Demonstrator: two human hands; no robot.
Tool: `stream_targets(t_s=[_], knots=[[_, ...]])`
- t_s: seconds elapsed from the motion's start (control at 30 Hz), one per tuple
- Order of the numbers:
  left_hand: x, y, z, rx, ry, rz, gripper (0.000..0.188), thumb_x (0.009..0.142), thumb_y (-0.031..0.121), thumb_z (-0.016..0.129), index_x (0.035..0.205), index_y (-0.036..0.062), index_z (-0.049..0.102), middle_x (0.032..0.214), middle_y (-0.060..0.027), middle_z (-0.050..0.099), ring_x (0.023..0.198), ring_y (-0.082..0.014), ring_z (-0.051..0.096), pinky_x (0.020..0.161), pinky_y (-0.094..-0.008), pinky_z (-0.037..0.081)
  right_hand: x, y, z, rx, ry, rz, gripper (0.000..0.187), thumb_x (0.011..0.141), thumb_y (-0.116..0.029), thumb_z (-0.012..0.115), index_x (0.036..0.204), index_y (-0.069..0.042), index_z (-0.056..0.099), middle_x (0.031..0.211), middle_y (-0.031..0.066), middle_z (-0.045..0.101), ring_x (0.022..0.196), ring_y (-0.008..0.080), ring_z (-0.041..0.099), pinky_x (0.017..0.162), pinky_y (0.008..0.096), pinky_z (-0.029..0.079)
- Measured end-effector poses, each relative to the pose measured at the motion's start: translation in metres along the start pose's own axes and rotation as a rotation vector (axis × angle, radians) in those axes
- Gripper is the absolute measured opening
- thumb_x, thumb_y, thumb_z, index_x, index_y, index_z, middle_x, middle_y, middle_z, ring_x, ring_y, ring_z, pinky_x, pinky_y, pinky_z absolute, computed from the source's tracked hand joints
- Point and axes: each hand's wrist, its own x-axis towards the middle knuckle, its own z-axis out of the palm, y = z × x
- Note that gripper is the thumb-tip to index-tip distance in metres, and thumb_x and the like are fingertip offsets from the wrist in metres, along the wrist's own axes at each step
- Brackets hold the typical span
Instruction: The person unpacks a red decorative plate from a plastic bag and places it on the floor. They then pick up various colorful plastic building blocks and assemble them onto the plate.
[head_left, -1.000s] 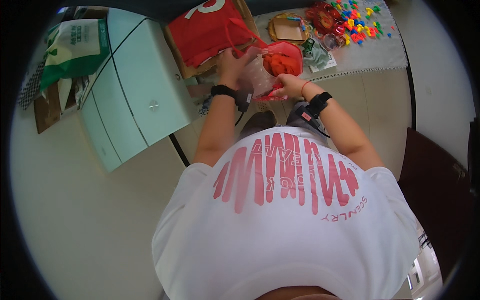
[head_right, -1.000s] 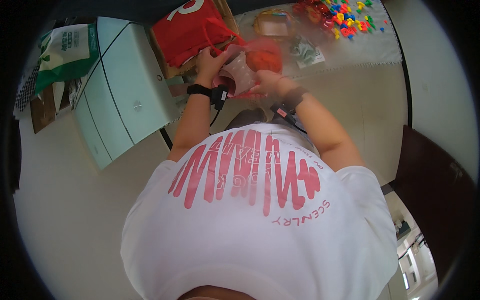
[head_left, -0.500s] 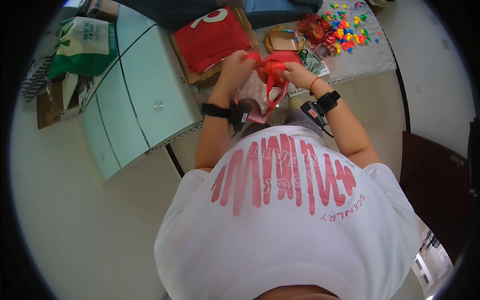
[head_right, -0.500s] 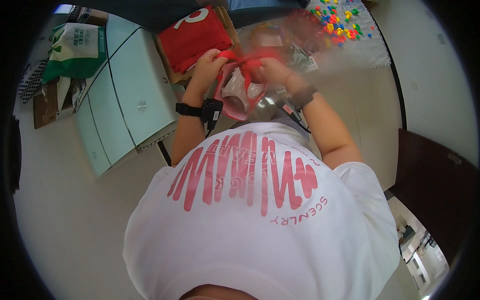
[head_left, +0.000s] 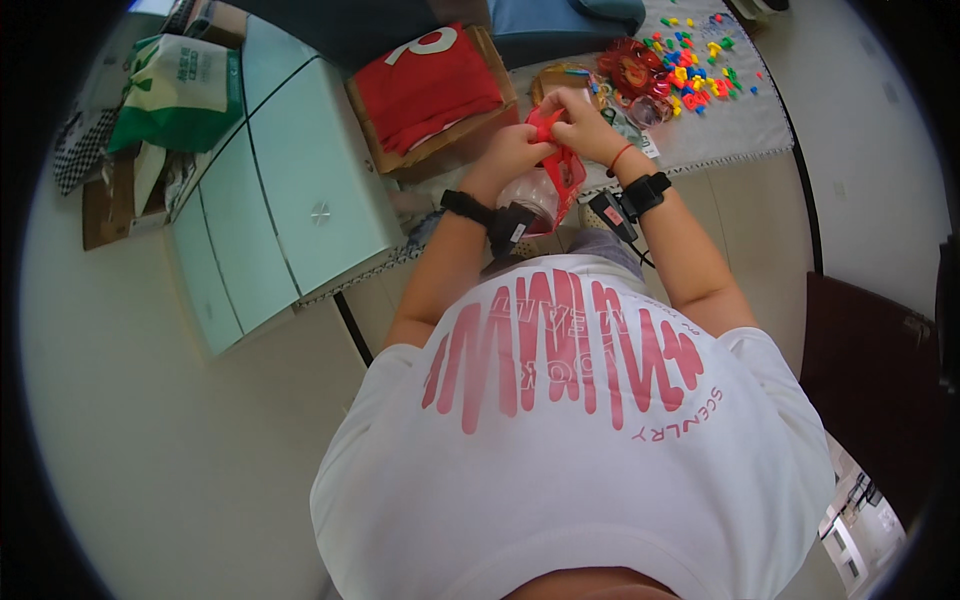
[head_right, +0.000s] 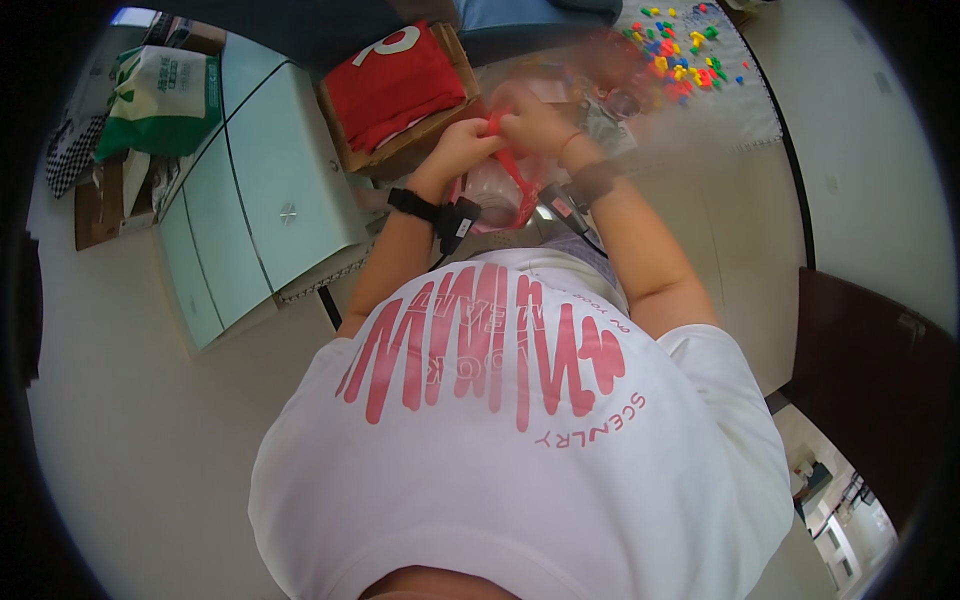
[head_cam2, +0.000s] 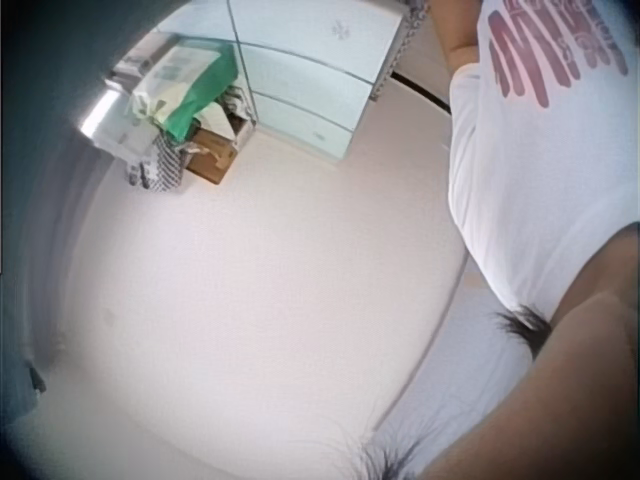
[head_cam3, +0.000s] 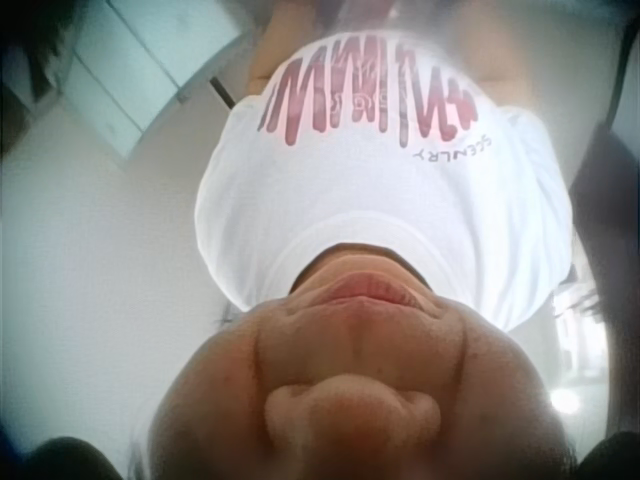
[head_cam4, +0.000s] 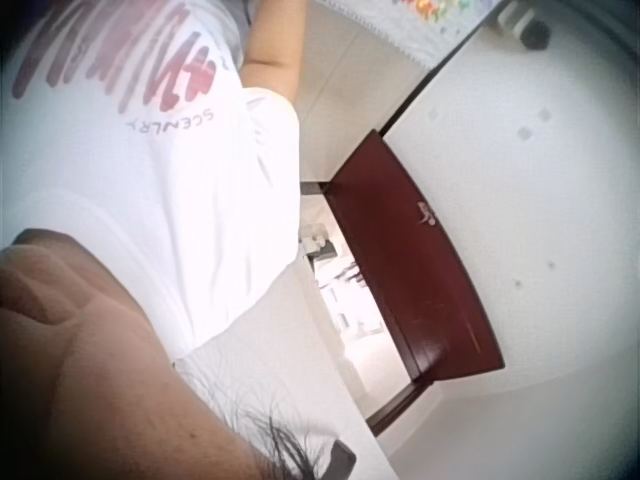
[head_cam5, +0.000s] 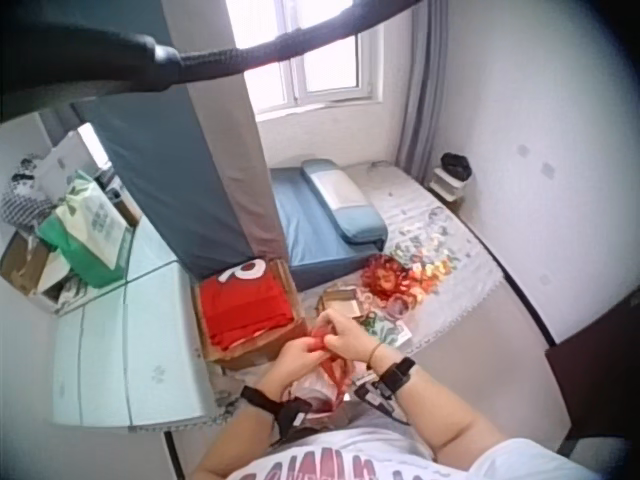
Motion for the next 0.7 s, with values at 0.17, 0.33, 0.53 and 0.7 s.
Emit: stream_targets(t_s=[0.17, 0.33, 0.53, 0.7], knots=[[0.01, -0.021, 0.008, -0.007, 0.122, 0.152, 0.023, 0.081, 0.019, 0.063, 0.092, -0.0006, 0.064, 0.082, -0.0079, 0.064, 0.074, -0.0128, 0.058, 0.066, -0.0262, 0.046, -0.01, 0.027, -0.024, -0.315, -0.109, -0.131, 0.071, 0.07, -0.023, 0.066, 0.133, -0.002, 0.039, 0.132, 0.0215, 0.044, 0.124, 0.0325, 0.041, 0.104, 0.0384, 0.031], [0.023, -0.009, 0.013, 0.105, 0.09, 0.217, 0.018, 0.08, 0.016, 0.062, 0.087, -0.0005, 0.062, 0.077, -0.0101, 0.061, 0.07, -0.0169, 0.058, 0.065, -0.0292, 0.046, -0.031, 0.103, 0.055, -0.437, 0.113, -0.121, 0.043, 0.079, -0.028, 0.061, 0.117, -0.008, 0.053, 0.108, 0.0188, 0.059, 0.105, 0.037, 0.054, 0.092, 0.0467, 0.039], [0.015, 0.031, 0.025, 0.321, 0.142, 0.461, 0.015, 0.077, 0.011, 0.06, 0.088, 0.0009, 0.057, 0.079, -0.019, 0.06, 0.074, -0.036, 0.058, 0.068, -0.0373, 0.047, -0.016, 0.136, 0.066, 0.025, 0.482, 0.181, 0.023, 0.085, -0.028, 0.052, 0.096, -0.009, 0.061, 0.095, 0.0189, 0.062, 0.094, 0.0372, 0.058, 0.082, 0.0476, 0.042], [0.03, 0.028, 0.052, 0.637, -0.239, 0.576, 0.013, 0.074, 0.006, 0.057, 0.087, 0.0031, 0.057, 0.081, -0.0183, 0.062, 0.079, -0.0368, 0.06, 0.071, -0.0418, 0.048, -0.025, 0.173, 0.095, -0.311, 0.407, 0.011, 0.03, 0.086, -0.026, 0.057, 0.108, -0.006, 0.059, 0.103, 0.0118, 0.062, 0.096, 0.0263, 0.059, 0.084, 0.0374, 0.044]])
